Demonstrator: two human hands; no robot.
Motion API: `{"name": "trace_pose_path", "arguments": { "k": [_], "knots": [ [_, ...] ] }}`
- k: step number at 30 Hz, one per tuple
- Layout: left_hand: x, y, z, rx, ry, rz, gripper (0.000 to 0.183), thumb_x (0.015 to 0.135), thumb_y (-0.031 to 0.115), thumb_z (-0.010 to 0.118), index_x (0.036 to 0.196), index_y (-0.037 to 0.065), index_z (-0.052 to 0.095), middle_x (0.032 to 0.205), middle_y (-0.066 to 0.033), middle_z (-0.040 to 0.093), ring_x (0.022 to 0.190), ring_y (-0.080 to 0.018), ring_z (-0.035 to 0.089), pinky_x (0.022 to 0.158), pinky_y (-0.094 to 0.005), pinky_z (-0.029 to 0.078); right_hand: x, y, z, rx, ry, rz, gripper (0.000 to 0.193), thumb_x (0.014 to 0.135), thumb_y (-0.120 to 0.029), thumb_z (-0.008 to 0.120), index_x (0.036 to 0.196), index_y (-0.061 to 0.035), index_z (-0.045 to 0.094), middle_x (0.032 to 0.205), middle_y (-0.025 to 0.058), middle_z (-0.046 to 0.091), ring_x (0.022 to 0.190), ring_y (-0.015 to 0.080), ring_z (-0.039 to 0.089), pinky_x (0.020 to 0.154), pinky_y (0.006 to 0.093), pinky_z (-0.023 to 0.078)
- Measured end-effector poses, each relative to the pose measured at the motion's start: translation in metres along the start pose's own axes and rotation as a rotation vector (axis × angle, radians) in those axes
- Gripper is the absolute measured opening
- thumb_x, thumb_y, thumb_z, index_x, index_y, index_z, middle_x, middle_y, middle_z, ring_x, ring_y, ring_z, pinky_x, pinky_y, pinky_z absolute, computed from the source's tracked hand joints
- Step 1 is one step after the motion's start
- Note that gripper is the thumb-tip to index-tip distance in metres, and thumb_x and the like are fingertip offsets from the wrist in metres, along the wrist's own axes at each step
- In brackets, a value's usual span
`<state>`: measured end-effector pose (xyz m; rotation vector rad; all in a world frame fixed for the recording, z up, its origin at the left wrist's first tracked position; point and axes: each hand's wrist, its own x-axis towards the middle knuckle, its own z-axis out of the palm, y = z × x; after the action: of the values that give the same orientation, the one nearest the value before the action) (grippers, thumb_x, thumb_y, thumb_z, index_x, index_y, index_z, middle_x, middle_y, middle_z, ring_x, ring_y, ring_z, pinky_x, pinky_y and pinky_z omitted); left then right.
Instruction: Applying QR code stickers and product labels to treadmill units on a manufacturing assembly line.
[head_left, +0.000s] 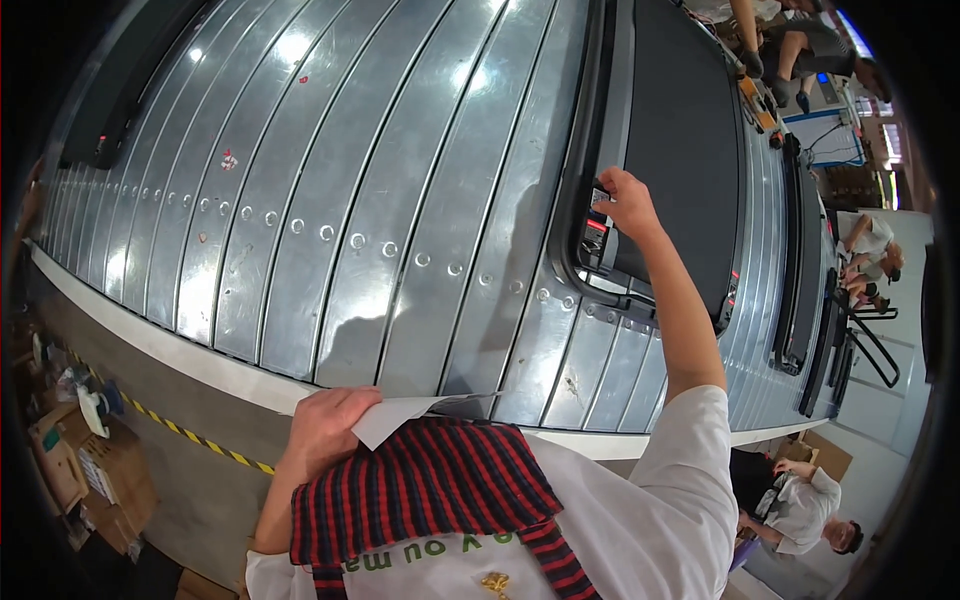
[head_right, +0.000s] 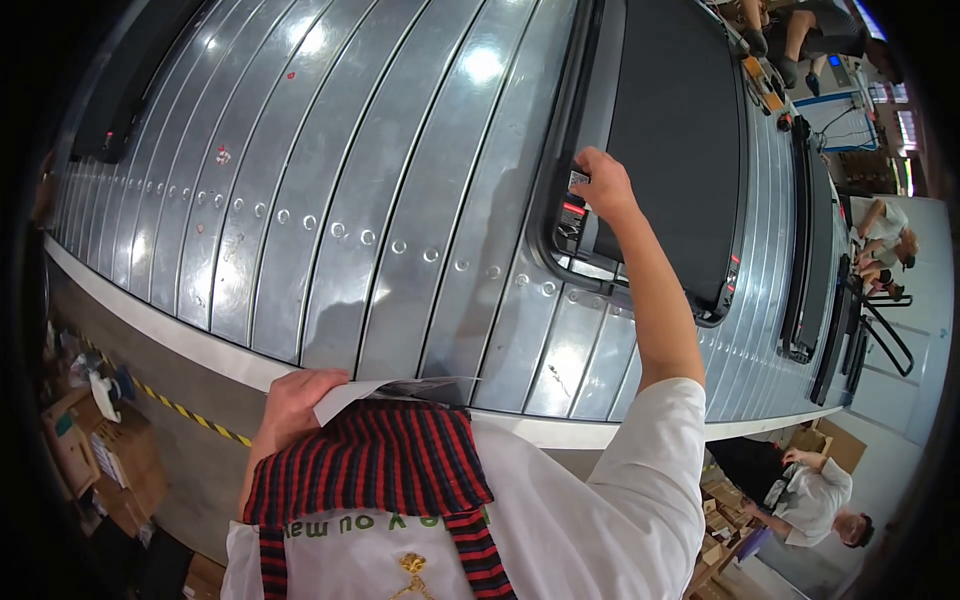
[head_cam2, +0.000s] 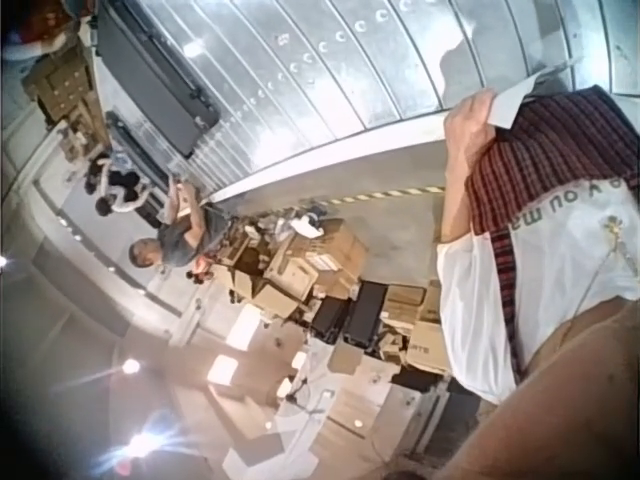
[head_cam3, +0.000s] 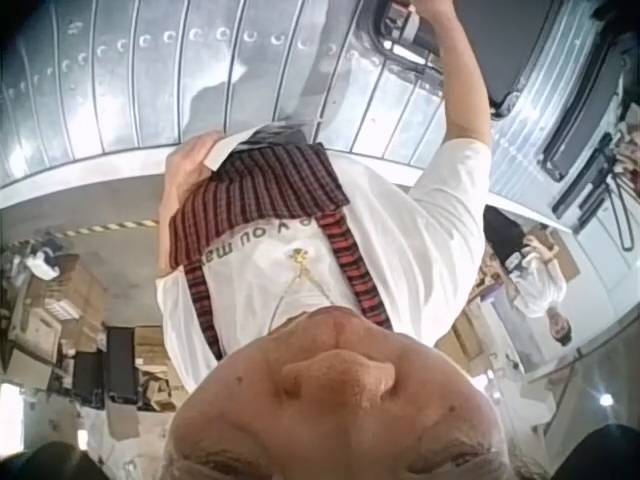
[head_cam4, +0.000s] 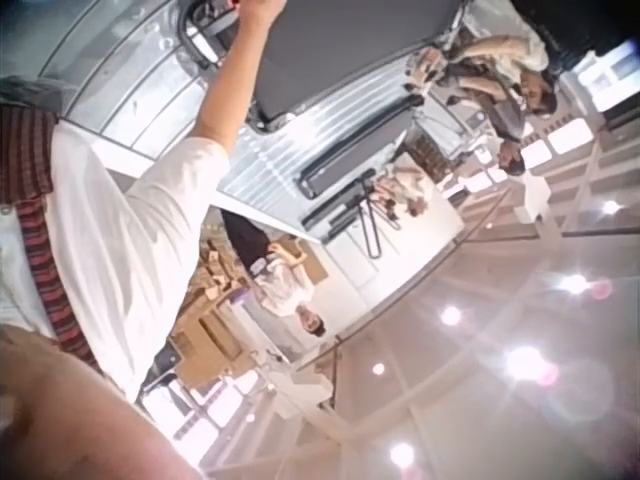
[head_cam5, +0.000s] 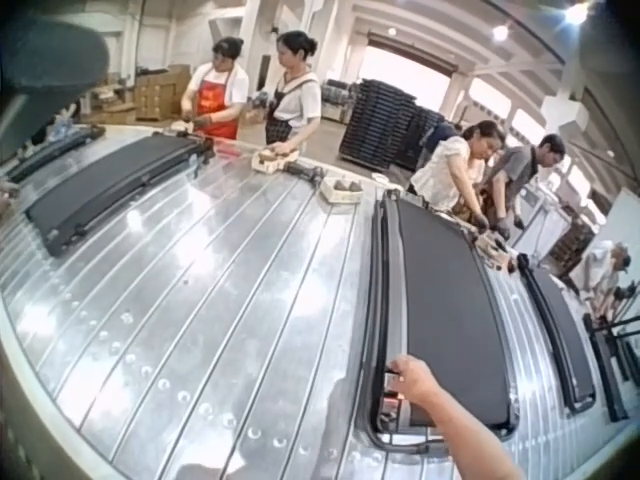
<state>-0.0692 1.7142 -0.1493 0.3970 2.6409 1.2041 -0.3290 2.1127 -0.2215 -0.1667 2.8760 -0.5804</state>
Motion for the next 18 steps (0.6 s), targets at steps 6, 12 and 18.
{"name": "trace_pose_path", "arguments": {
  "k": [6, 12, 18],
  "knots": [
    [0.007, -0.006, -0.001, -0.003, -0.006, 0.019, 0.020, 0.064, 0.009, 0.060, 0.083, 0.008, 0.056, 0.083, -0.0060, 0.062, 0.070, -0.0259, 0.060, 0.060, -0.0339, 0.048, -0.001, 0.000, 0.001, 0.180, -0.072, 0.089, 0.038, 0.060, -0.002, 0.070, 0.094, -0.0029, 0.052, 0.088, 0.0109, 0.058, 0.081, 0.0244, 0.057, 0.073, 0.0331, 0.046],
    [0.011, -0.007, 0.001, 0.056, -0.025, 0.067, 0.018, 0.063, 0.007, 0.059, 0.081, 0.007, 0.056, 0.081, -0.0063, 0.062, 0.070, -0.0256, 0.060, 0.060, -0.0339, 0.048, -0.026, 0.006, 0.010, 0.040, 0.276, 0.001, 0.040, 0.064, -0.012, 0.070, 0.100, -0.0032, 0.053, 0.090, 0.0130, 0.058, 0.086, 0.0283, 0.055, 0.078, 0.0362, 0.044],
    [0.012, -0.008, -0.001, 0.058, -0.021, 0.083, 0.016, 0.065, 0.007, 0.058, 0.080, 0.008, 0.056, 0.081, -0.0067, 0.062, 0.071, -0.0259, 0.060, 0.060, -0.0342, 0.048, -0.037, 0.000, 0.017, -0.050, 0.280, 0.077, 0.043, 0.068, -0.019, 0.067, 0.107, -0.0050, 0.053, 0.099, 0.0144, 0.057, 0.092, 0.0305, 0.053, 0.079, 0.0376, 0.043]
  ]
}}
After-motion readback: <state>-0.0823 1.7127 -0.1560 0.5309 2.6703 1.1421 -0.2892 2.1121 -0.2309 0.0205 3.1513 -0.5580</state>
